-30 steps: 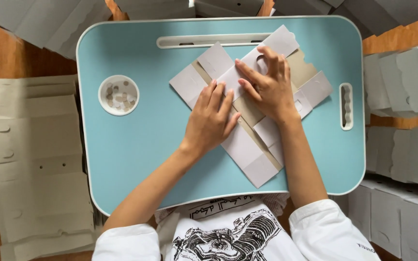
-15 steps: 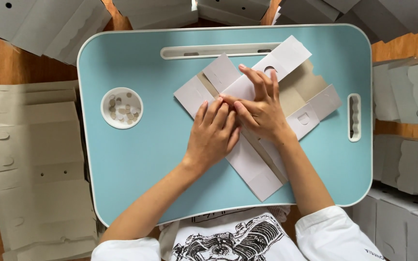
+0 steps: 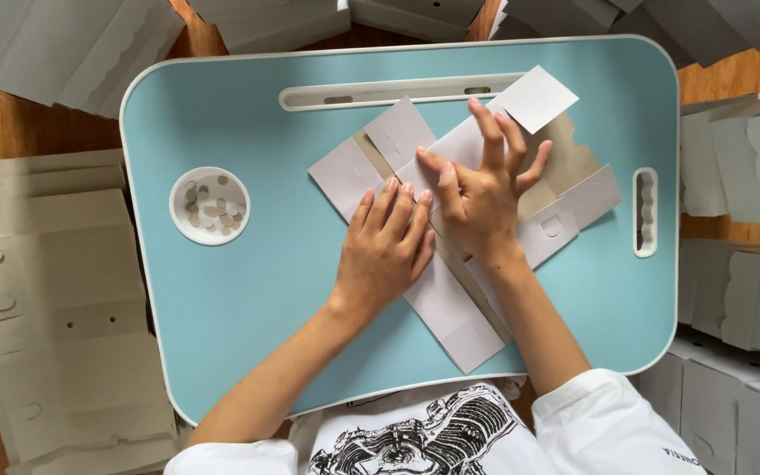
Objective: The person folds a flat cardboard box into its three-dimensional shape. They press down on the creases, fold the side flaps inward, and secure the tabs into slots to form the box structure.
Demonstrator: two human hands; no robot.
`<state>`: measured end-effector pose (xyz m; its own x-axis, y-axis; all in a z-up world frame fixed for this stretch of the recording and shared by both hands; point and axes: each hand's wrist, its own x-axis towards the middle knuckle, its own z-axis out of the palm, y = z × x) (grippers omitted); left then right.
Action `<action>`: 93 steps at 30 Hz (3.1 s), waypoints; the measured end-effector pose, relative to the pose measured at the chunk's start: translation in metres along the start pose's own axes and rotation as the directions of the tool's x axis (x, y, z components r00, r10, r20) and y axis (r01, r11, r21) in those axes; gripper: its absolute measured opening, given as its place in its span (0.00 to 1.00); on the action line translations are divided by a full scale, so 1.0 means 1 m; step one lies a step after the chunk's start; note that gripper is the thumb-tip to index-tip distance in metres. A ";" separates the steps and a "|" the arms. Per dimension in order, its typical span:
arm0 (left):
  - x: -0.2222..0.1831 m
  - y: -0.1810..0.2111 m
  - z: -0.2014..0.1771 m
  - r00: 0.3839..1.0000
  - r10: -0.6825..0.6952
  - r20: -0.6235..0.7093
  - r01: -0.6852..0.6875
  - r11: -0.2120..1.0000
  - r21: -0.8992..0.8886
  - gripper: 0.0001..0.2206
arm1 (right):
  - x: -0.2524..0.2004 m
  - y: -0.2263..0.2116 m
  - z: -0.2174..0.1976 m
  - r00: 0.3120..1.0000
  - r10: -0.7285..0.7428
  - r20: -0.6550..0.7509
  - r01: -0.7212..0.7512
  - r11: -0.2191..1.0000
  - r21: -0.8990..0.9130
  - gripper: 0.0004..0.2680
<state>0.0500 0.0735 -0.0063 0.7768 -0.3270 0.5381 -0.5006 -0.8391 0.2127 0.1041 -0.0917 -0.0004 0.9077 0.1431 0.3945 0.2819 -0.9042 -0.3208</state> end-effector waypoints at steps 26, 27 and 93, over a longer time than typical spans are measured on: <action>0.008 -0.002 -0.019 0.993 0.047 0.105 -0.054 0.996 0.072 0.18 | 0.022 0.027 -0.012 0.977 0.156 -0.146 -0.193 0.940 -0.281 0.15; 0.008 -0.002 -0.019 0.994 0.047 0.102 -0.054 0.996 0.071 0.18 | 0.022 0.026 -0.013 0.979 0.145 -0.141 -0.180 0.942 -0.283 0.15; -0.112 0.015 -0.110 0.997 -0.081 -0.009 0.077 0.972 -0.220 0.15 | -0.130 0.036 -0.174 0.933 -0.346 0.095 0.347 0.938 0.004 0.07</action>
<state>-0.0864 0.1449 0.0267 0.8113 -0.2539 0.5265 -0.5109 -0.7457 0.4277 -0.0577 -0.2130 0.0862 0.7795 0.4846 0.3970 0.5806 -0.7968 -0.1674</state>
